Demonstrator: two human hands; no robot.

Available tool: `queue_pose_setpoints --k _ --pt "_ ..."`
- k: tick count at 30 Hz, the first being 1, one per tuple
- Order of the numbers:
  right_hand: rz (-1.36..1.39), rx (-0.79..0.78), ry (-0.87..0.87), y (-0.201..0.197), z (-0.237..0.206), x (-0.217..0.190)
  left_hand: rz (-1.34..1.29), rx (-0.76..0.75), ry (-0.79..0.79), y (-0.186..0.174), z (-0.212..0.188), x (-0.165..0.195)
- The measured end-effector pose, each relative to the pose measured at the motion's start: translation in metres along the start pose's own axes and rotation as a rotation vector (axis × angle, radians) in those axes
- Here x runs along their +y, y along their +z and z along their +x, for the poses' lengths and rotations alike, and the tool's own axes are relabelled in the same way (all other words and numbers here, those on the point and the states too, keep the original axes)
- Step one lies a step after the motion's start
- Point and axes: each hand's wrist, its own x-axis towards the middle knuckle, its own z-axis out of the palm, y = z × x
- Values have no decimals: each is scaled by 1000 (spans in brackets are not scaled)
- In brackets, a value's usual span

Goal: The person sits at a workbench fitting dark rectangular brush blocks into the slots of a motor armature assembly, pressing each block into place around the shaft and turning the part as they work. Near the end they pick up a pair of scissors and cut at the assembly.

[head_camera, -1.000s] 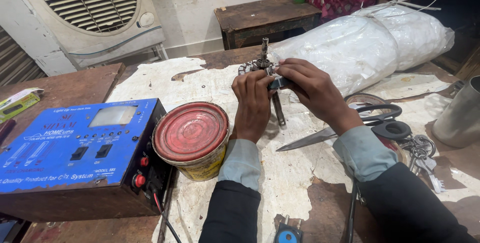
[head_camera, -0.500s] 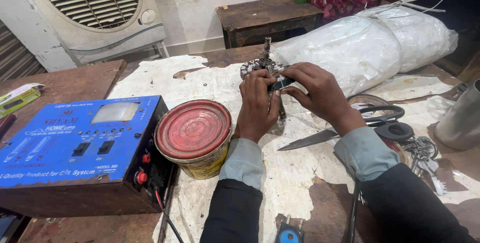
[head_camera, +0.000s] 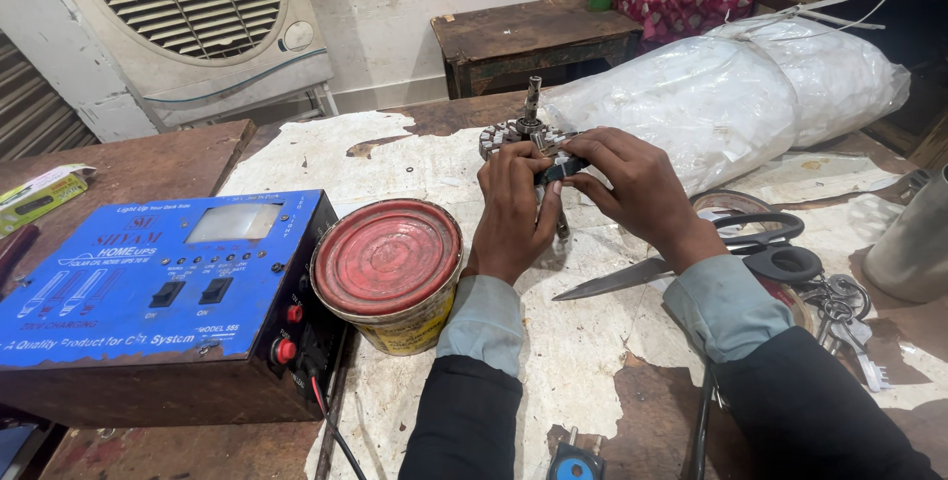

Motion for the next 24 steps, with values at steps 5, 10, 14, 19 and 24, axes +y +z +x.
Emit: queue_pose_setpoints --k 5,10,14,19,24 --pt "3 27 -5 2 -1 -1 17 -4 1 4 -2 -4" --pt "16 9 20 6 -3 2 48 -20 -26 5 2 -3" --pt "80 -25 150 12 -9 5 49 -12 -19 -1 11 6" --pt "277 -41 169 23 -9 9 38 1 -85 -8 30 16" --pt "417 -72 126 26 -7 7 -79 -28 -430 -13 41 16"
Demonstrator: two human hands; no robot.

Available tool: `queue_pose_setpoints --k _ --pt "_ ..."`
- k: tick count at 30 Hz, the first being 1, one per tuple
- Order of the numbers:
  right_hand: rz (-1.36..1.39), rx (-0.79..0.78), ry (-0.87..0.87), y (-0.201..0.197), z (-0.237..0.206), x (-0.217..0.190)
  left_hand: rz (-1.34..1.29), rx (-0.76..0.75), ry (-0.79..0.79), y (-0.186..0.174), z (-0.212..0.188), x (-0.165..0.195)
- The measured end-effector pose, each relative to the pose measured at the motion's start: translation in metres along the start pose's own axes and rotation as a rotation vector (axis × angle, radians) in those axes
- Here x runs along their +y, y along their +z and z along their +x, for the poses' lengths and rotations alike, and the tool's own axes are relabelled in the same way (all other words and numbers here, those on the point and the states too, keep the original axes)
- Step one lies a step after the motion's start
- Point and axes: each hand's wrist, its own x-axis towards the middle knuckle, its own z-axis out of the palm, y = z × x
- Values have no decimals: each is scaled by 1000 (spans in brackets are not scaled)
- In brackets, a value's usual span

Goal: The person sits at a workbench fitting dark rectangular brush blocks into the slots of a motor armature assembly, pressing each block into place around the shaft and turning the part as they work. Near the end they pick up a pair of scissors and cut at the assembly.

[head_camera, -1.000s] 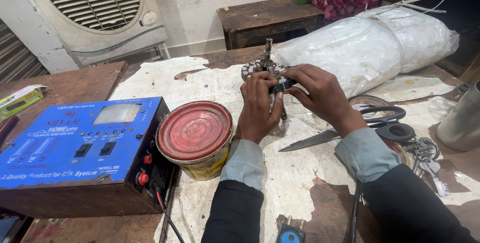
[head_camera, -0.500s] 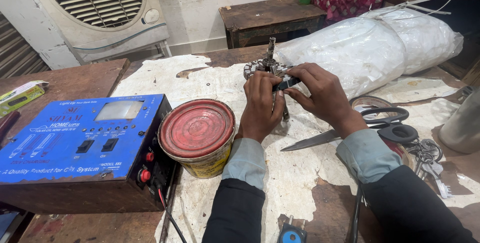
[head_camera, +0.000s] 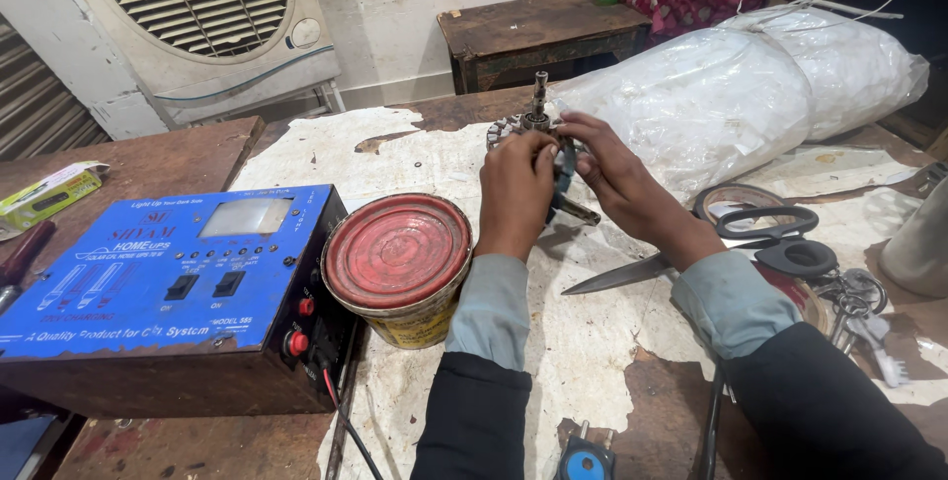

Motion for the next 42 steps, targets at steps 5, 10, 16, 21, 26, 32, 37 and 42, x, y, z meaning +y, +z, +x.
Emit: queue_pose_setpoints --k 5,10,16,21,26,32,37,42 --pt "146 -77 343 0 3 -5 -104 -34 -151 -4 -1 1" --pt "192 -31 280 2 4 -5 -117 -40 -194 -5 -1 -1" --pt "409 142 457 4 7 6 -116 -58 -246 -4 0 -5" --pt "678 189 602 4 8 14 -136 -91 -262 0 1 -6" --pt "676 201 623 3 7 14 -144 -126 -226 3 1 -6" --pt "639 208 620 2 8 13 -104 -147 -230 1 3 -1" --pt "635 210 595 3 6 14 -22 -136 -199 -1 5 7" --pt "648 200 576 4 5 15 -7 -180 -220 -4 9 13"
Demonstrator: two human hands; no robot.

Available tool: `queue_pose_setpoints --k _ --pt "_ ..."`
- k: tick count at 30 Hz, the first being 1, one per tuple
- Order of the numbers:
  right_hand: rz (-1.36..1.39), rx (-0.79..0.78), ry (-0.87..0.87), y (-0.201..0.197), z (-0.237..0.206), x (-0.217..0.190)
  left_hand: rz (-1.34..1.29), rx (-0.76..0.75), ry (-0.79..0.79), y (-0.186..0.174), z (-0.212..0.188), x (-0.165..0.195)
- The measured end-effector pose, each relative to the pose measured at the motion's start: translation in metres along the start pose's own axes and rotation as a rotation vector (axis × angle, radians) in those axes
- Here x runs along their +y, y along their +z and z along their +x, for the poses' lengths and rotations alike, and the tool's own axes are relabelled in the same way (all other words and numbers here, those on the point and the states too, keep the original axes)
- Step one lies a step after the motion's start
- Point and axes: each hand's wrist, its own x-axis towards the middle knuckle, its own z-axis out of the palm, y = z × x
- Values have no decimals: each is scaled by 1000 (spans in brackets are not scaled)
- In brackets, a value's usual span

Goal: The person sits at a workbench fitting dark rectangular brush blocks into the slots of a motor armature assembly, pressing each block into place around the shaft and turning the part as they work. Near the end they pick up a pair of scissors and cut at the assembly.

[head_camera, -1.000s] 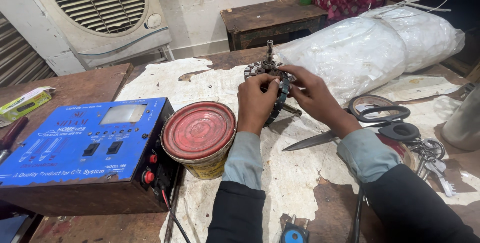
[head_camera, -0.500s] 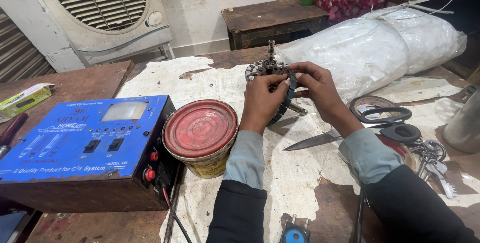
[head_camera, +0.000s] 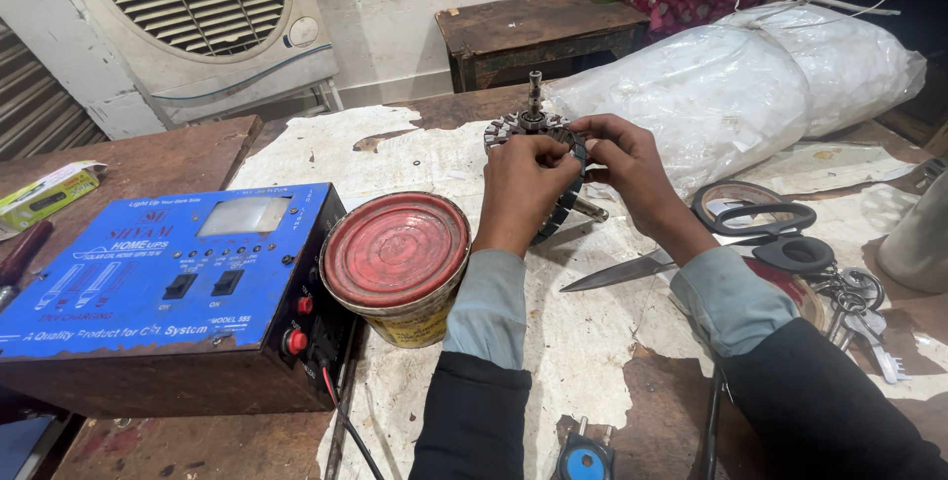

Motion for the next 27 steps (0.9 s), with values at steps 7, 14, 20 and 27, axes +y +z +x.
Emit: queue_pose_setpoints --k 7,14,20,27 --pt "-13 -5 -10 0 0 0 34 19 88 -1 -2 4" --pt "-31 -6 -27 0 -1 -2 68 33 207 -1 -3 4" --pt "-12 -9 -28 0 -2 -3 100 48 306 -1 -5 3" --pt "8 -23 -32 -1 -2 -4 138 63 329 1 -6 0"
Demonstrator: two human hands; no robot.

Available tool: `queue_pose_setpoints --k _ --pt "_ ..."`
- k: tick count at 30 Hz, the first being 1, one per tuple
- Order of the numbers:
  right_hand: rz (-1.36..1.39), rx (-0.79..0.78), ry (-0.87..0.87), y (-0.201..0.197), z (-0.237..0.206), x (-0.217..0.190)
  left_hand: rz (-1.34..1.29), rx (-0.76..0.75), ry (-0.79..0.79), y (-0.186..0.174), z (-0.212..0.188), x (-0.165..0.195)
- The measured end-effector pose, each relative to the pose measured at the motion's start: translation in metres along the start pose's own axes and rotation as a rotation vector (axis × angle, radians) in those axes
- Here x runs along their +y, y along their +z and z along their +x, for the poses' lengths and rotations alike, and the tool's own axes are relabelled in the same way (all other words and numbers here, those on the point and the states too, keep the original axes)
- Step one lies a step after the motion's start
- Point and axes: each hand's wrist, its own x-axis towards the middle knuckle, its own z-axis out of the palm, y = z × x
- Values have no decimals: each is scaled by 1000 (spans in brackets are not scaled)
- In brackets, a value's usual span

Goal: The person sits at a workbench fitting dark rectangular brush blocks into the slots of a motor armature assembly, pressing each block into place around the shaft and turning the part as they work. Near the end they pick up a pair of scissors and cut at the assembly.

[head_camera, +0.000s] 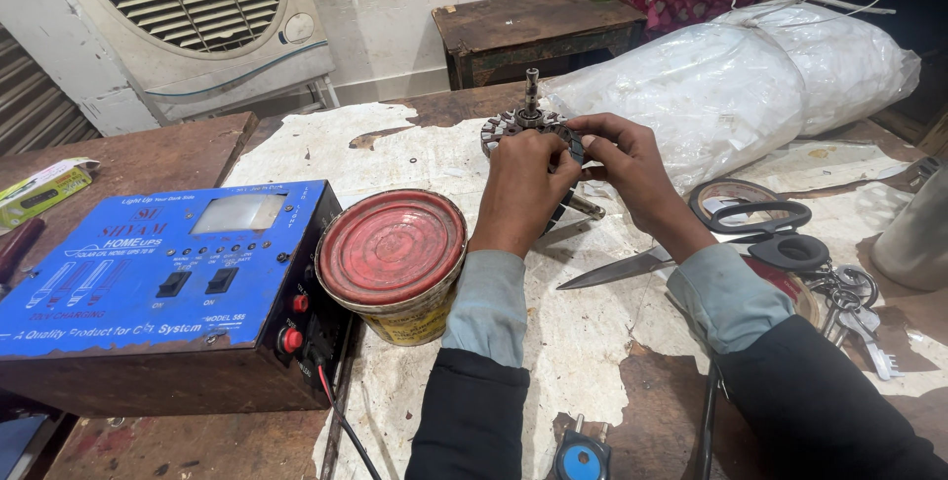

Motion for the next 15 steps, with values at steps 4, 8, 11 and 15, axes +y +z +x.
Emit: queue_pose_setpoints --k 4,8,11,15 --pt "-15 11 10 0 0 0 -13 47 -7 3 -2 -4" --pt "-7 4 9 0 0 -1 77 51 94 6 -5 -7" --pt "-4 -1 7 0 -1 -3 74 48 90 7 -5 -7" --pt "-11 11 17 2 -1 -3 76 56 118 4 -7 -6"
